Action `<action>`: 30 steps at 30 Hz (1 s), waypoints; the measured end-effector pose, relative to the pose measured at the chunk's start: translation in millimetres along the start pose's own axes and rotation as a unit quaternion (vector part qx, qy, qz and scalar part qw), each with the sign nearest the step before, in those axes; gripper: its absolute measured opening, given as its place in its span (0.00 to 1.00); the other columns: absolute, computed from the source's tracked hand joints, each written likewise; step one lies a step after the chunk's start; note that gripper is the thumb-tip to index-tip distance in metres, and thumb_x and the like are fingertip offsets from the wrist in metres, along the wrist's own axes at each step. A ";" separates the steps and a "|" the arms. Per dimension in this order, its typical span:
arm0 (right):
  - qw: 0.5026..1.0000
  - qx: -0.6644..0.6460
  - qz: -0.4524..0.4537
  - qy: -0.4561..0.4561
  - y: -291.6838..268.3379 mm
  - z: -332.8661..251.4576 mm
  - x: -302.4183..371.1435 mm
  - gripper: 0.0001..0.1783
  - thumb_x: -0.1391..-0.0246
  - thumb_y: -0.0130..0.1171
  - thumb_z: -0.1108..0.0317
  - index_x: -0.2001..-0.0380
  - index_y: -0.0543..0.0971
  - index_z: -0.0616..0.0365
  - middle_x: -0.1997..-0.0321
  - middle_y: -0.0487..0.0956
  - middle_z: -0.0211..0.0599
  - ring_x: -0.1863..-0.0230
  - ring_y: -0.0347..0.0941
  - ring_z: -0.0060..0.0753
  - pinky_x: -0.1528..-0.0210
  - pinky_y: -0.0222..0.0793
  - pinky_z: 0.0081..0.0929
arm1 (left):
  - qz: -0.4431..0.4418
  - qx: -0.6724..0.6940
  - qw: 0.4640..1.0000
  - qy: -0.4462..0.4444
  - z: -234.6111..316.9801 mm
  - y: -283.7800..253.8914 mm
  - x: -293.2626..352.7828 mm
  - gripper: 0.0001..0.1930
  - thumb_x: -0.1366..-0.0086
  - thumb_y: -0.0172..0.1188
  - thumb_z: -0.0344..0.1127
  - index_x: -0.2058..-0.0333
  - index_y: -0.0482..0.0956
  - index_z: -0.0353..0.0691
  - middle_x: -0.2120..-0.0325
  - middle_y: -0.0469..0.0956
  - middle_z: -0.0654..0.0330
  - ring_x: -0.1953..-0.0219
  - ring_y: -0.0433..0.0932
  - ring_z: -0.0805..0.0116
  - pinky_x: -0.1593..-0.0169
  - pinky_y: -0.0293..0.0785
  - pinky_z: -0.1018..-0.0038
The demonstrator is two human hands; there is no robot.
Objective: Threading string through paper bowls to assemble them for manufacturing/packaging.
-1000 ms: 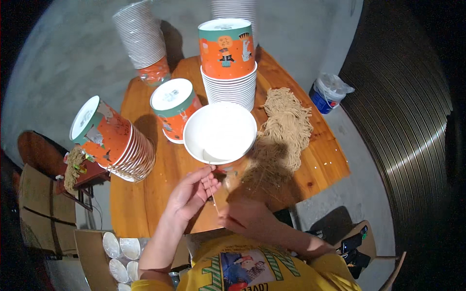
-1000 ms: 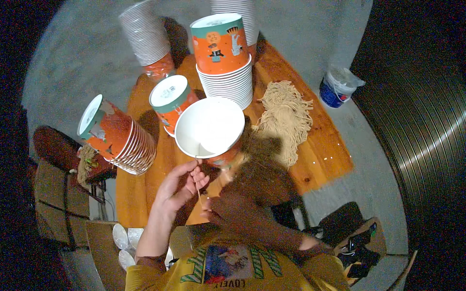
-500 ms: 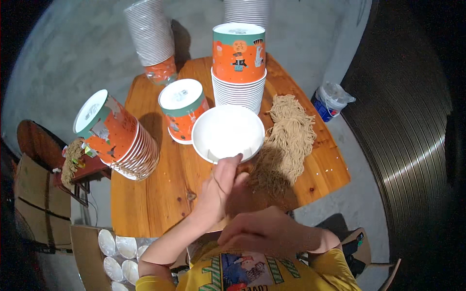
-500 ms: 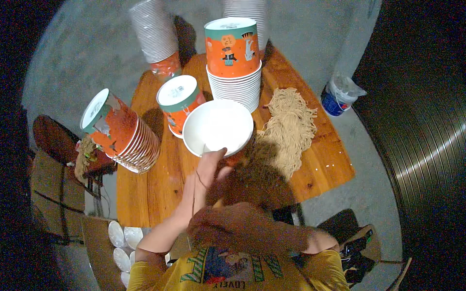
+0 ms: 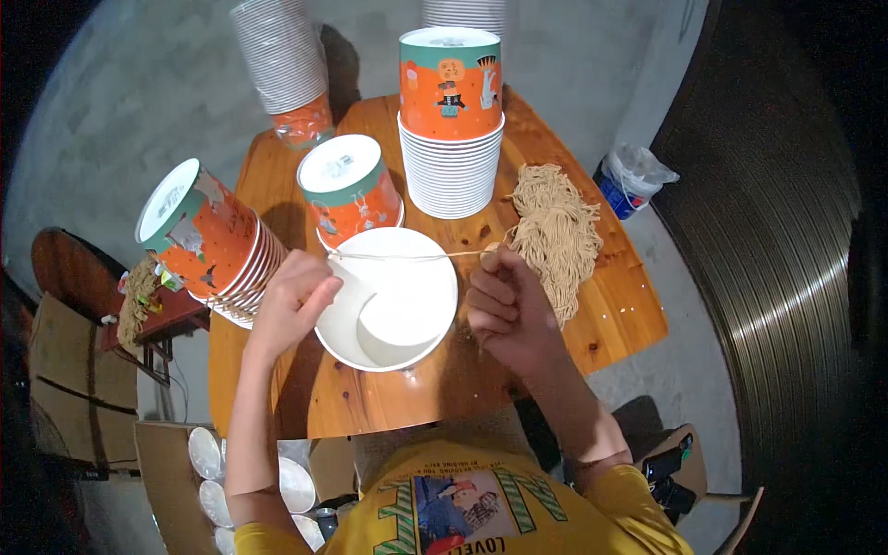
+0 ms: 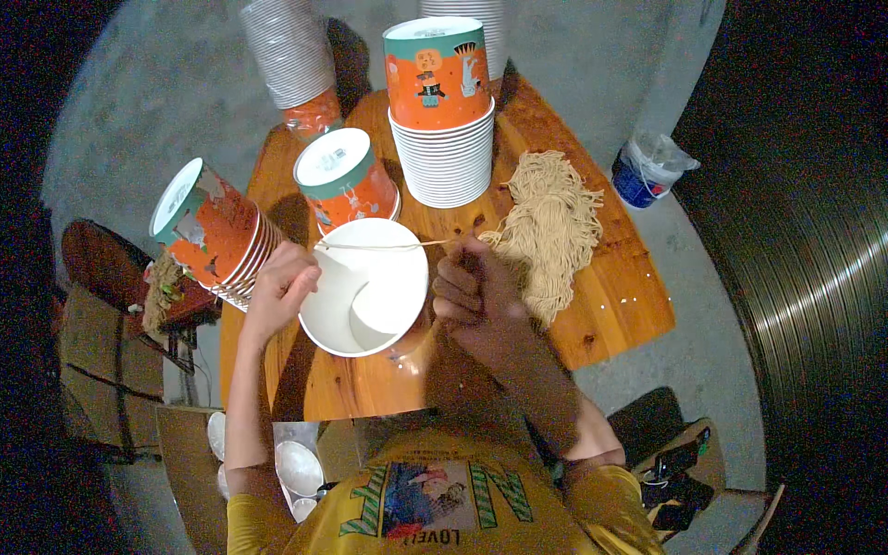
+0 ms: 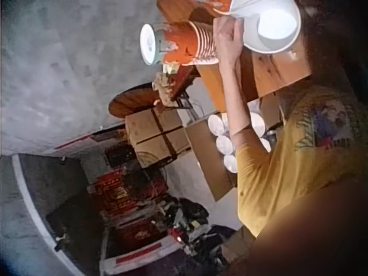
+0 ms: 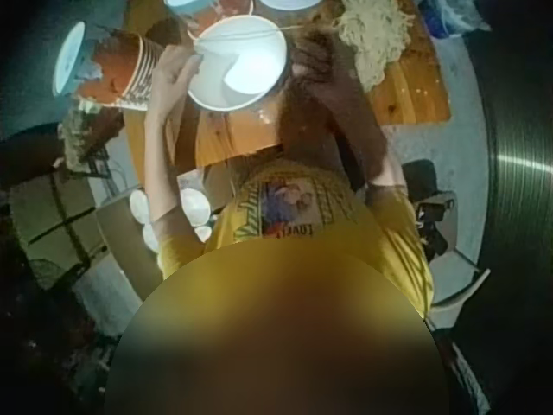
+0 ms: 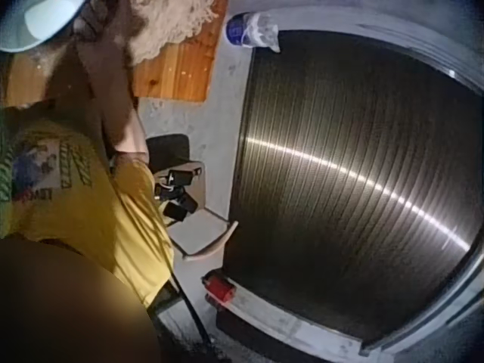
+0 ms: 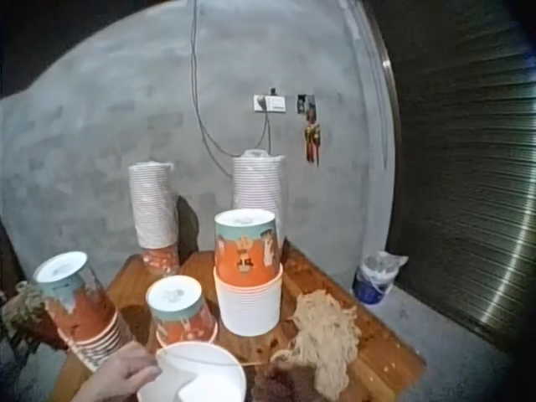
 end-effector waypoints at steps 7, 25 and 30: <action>0.997 -0.021 0.075 0.007 -6.6 17.8 4.8 0.17 0.36 0.42 0.58 0.74 0.72 0.56 0.89 0.54 0.22 0.89 0.47 0.14 0.88 0.44 0.14 | 0.221 0.031 0.973 -0.056 24.0 -24.4 28.8 0.03 0.42 0.53 0.23 0.68 0.72 0.32 0.66 0.73 0.54 0.62 0.72 0.61 0.56 0.68 0.71; 0.992 0.082 0.095 -0.015 2.6 21.1 28.2 0.15 0.35 0.38 0.60 0.74 0.67 0.54 0.87 0.56 0.20 0.88 0.47 0.14 0.85 0.43 0.14 | -0.022 0.421 0.850 -0.316 103.3 113.5 86.8 0.07 0.32 0.48 0.30 0.57 0.69 0.36 0.77 0.71 0.67 0.74 0.67 0.82 0.70 0.64 0.84; 0.963 0.213 0.160 -0.040 -35.1 4.6 33.7 0.13 0.38 0.44 0.59 0.72 0.68 0.55 0.84 0.63 0.22 0.83 0.57 0.15 0.81 0.53 0.15 | -0.037 0.419 0.845 -0.330 98.8 109.1 97.6 0.07 0.31 0.48 0.32 0.59 0.71 0.36 0.76 0.72 0.65 0.74 0.70 0.80 0.69 0.67 0.83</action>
Point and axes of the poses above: each hand's wrist, its own x-axis away from the middle knuckle, its own y-axis out of the palm, z = x × y, the point moved 8 cm from there along -x, towards the middle knuckle
